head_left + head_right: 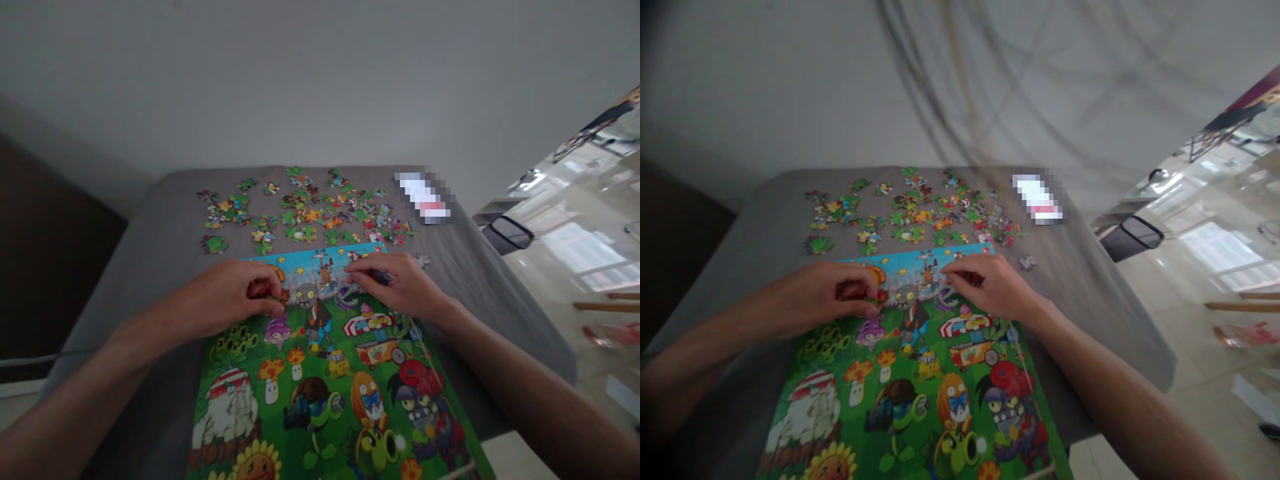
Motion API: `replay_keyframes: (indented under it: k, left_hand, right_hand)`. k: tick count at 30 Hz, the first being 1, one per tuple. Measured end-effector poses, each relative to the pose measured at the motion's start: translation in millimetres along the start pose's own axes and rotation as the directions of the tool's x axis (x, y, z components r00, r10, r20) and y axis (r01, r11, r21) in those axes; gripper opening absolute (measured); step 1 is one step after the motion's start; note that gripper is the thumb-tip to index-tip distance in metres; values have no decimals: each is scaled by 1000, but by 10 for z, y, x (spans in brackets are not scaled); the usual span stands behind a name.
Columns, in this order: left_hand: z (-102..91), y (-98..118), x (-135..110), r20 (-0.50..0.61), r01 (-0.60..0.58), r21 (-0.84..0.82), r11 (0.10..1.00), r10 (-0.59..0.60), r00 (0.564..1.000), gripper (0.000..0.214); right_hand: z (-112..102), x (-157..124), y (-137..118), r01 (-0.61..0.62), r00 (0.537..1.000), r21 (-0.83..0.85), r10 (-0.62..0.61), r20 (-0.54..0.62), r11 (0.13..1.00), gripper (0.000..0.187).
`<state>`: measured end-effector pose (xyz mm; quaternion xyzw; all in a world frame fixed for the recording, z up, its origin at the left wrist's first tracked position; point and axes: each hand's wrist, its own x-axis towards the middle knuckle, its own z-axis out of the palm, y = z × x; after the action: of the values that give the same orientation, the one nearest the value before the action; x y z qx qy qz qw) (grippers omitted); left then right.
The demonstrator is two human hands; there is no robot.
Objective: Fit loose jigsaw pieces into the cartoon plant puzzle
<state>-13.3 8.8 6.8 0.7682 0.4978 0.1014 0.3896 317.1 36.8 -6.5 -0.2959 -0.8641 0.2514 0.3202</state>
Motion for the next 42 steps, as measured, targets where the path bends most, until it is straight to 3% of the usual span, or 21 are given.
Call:
replay_keyframes:
  k: [8,23,29,34,38,42]
  left_hand:
    - [34,24,10,29,-20,81,997,18,999,29]
    - [60,13,-10,73,66,132,989,-76,994,30]
    - [40,0,13,46,88,168,982,-97,994,22]
    - [21,-23,4,36,31,158,987,-37,999,20]
    - [-53,-47,-29,64,-15,105,994,9,998,46]
    - [-134,-98,-70,88,-131,122,984,121,989,42]
  right_hand:
    - [-5,5,17,-30,1000,0,30,8,1000,27]
    - [-2,4,10,-57,997,17,56,60,998,28]
    - [5,4,22,-72,994,5,71,80,997,30]
    - [4,-11,39,-70,994,8,69,88,998,30]
    - [-9,-18,55,-52,996,-13,53,78,999,28]
    - [-9,1,62,63,995,-62,-58,77,996,28]
